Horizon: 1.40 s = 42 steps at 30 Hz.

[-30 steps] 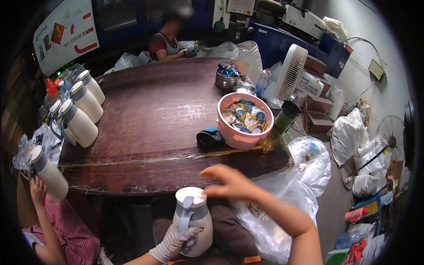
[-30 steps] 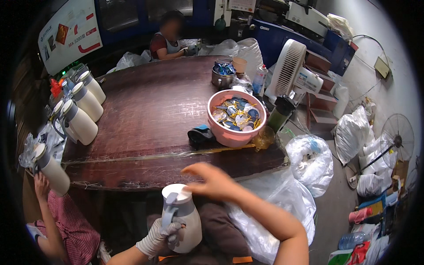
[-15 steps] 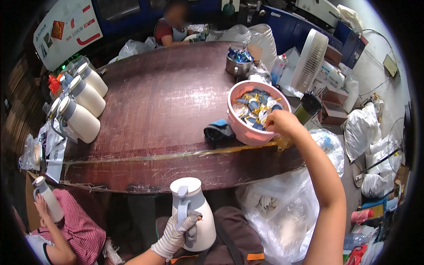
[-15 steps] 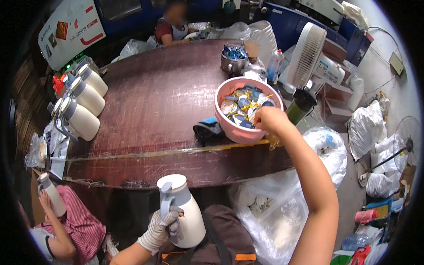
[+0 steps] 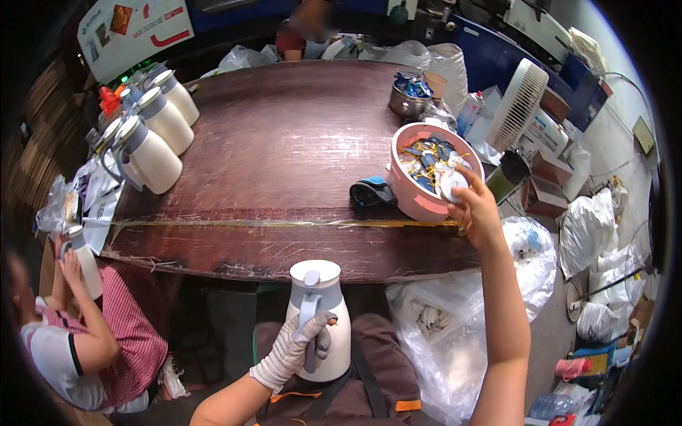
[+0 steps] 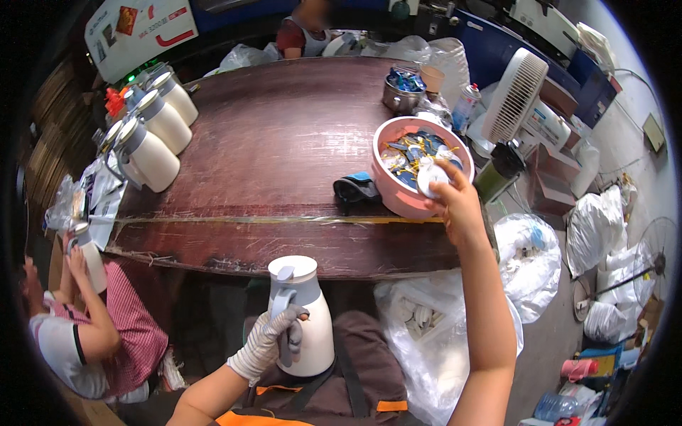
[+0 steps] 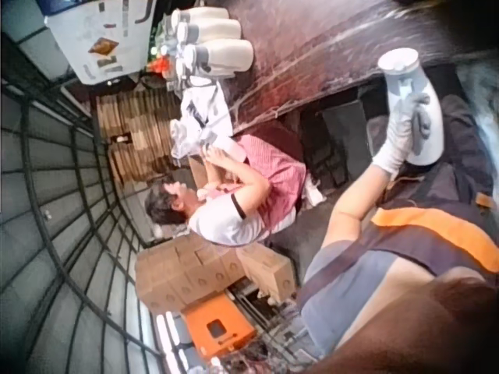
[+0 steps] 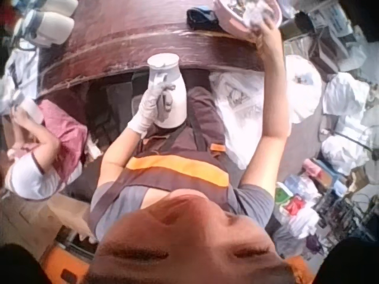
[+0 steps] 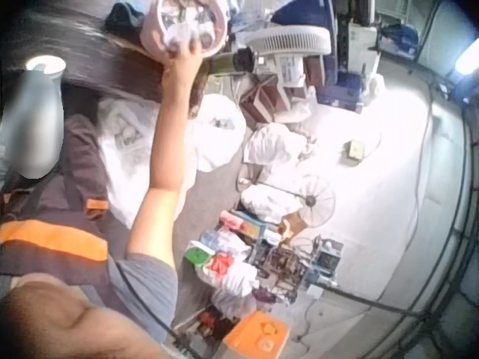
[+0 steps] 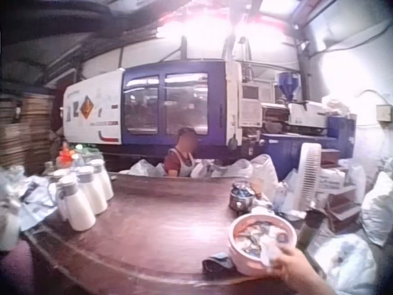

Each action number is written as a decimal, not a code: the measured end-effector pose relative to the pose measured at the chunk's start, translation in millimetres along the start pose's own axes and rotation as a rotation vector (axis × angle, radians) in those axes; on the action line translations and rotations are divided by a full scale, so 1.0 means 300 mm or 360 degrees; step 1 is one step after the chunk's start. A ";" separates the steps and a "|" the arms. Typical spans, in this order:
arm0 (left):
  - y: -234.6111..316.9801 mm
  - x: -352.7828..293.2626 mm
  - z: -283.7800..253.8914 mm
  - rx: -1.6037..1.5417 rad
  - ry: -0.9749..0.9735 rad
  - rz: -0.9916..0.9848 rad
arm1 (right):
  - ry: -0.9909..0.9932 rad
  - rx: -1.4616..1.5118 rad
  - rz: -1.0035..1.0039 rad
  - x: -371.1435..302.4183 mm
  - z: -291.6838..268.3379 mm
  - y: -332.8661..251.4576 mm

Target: The person repeatedly picks up white plastic kettles, places a lid on each, and secures it with a blue rubber band. They handle the kettles one at a time, placing finished units on the table. A coworker is visible across the table performing a similar task.

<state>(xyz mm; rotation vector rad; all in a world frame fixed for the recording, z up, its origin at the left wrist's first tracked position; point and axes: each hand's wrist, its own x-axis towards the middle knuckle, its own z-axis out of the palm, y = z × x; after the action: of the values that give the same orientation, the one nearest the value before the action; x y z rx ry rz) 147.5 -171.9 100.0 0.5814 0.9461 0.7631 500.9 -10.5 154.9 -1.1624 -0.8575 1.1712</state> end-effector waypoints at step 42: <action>0.039 -0.012 -0.100 0.0186 0.0551 0.0875 | -0.0750 0.0708 0.0620 -0.591 0.415 0.344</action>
<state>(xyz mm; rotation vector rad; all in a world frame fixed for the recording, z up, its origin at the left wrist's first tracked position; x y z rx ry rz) 116.2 -164.3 96.1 0.8455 1.1693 1.3369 320.3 -156.3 93.8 -0.7062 -0.6727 1.8959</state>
